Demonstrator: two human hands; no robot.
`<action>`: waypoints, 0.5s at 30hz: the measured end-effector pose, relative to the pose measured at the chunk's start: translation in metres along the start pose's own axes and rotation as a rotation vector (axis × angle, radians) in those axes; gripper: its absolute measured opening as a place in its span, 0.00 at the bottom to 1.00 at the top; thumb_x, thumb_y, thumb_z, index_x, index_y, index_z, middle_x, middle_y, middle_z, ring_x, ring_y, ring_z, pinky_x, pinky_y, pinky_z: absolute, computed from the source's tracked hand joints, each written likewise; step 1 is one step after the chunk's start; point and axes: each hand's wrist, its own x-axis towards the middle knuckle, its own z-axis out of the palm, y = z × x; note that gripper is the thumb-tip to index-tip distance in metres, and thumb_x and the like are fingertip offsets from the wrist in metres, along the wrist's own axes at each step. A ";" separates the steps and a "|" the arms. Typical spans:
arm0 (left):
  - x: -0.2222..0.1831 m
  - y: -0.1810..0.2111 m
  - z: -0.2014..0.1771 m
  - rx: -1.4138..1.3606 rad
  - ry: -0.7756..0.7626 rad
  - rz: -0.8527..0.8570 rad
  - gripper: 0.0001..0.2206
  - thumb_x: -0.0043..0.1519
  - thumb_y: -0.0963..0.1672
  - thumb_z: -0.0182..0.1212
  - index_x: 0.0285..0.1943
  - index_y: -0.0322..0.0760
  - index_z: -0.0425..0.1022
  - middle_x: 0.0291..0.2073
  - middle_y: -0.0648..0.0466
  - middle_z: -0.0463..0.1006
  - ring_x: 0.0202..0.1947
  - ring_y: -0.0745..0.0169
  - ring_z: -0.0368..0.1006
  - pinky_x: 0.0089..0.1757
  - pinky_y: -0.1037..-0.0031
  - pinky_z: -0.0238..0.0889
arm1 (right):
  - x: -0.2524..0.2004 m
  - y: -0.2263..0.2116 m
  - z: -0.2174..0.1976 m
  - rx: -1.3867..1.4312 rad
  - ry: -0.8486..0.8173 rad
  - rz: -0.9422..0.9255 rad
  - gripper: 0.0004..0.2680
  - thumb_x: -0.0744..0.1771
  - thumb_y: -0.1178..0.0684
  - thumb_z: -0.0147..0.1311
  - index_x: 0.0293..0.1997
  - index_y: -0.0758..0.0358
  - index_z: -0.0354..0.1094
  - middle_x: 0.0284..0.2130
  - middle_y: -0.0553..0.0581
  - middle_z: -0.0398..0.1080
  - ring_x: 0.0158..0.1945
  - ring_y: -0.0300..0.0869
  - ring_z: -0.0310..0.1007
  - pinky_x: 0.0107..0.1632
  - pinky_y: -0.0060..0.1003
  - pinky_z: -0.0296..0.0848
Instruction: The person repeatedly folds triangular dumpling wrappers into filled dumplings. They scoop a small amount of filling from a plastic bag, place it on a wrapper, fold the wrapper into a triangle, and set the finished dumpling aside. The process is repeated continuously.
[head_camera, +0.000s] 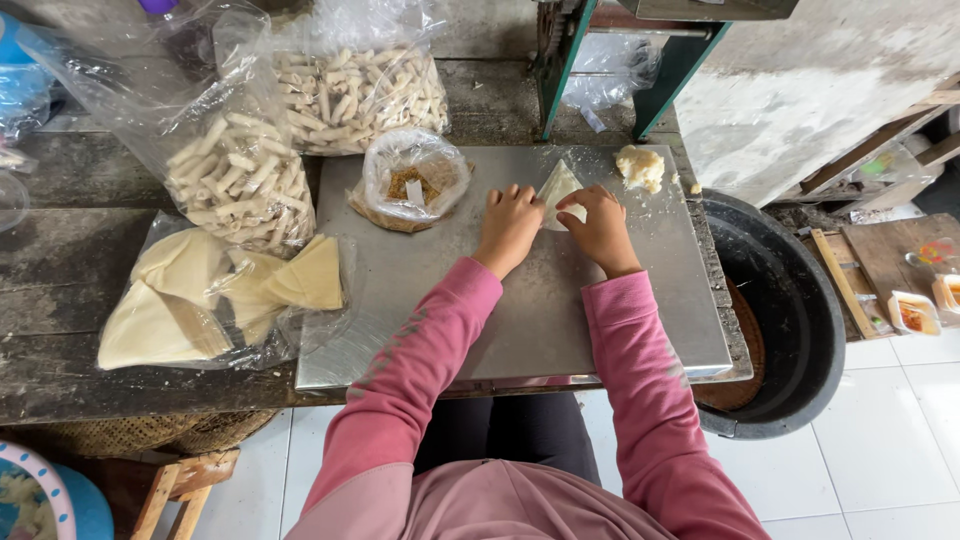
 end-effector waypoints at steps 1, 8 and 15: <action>0.000 0.001 0.006 0.064 0.013 0.014 0.02 0.56 0.41 0.65 0.36 0.42 0.80 0.39 0.57 0.76 0.47 0.56 0.70 0.48 0.60 0.57 | 0.000 0.001 0.002 0.009 -0.007 -0.005 0.06 0.63 0.53 0.65 0.42 0.52 0.79 0.43 0.57 0.73 0.51 0.53 0.71 0.55 0.49 0.65; 0.007 -0.002 0.013 -0.052 0.022 -0.077 0.07 0.54 0.40 0.64 0.40 0.39 0.78 0.41 0.54 0.74 0.46 0.54 0.69 0.44 0.60 0.56 | 0.003 0.002 0.000 0.119 -0.055 -0.096 0.11 0.60 0.52 0.70 0.42 0.58 0.77 0.39 0.59 0.75 0.46 0.52 0.74 0.50 0.44 0.71; 0.009 -0.011 -0.002 -0.110 -0.049 -0.017 0.02 0.51 0.42 0.67 0.31 0.46 0.82 0.39 0.59 0.79 0.45 0.54 0.68 0.47 0.58 0.55 | 0.005 0.004 0.005 0.086 -0.026 -0.051 0.09 0.62 0.54 0.68 0.43 0.60 0.78 0.39 0.59 0.76 0.44 0.50 0.74 0.49 0.42 0.72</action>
